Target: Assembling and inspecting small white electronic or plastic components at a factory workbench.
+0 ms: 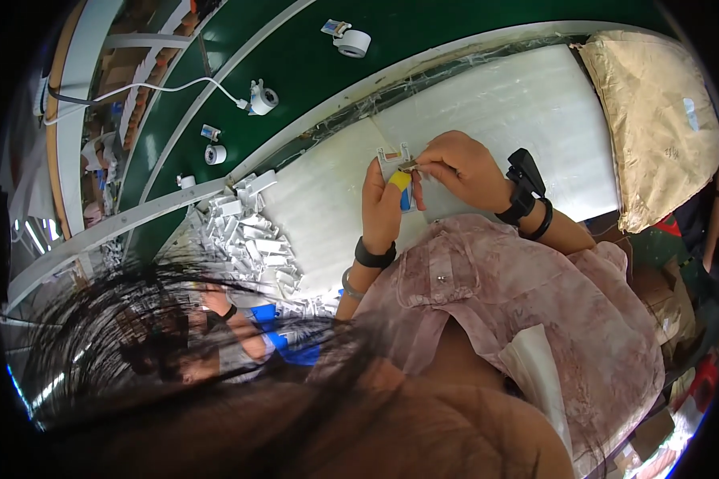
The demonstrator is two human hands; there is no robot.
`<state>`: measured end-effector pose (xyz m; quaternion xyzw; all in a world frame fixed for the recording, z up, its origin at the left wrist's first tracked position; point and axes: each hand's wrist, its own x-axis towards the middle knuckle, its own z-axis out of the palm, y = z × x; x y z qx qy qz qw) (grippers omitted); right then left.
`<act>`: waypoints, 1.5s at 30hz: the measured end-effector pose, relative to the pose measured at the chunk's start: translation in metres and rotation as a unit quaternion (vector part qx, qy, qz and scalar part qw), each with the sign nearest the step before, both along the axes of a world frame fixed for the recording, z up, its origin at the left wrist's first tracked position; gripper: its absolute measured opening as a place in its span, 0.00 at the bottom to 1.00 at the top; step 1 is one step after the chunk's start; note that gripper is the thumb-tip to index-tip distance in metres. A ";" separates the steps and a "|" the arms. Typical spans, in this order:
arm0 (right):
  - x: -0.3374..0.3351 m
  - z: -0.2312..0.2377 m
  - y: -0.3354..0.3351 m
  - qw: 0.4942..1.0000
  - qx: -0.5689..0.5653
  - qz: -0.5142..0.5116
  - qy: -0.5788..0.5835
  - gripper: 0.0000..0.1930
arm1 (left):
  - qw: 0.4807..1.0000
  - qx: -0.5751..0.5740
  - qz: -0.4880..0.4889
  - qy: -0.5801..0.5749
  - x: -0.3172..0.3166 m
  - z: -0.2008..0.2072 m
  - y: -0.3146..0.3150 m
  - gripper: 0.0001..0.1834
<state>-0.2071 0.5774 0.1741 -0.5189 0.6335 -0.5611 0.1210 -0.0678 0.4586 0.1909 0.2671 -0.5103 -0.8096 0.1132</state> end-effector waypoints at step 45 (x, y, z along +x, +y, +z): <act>0.011 -0.017 -0.002 0.997 -0.055 -0.049 0.005 0.11 | 0.994 -0.101 -0.030 0.014 0.004 0.001 0.012 0.17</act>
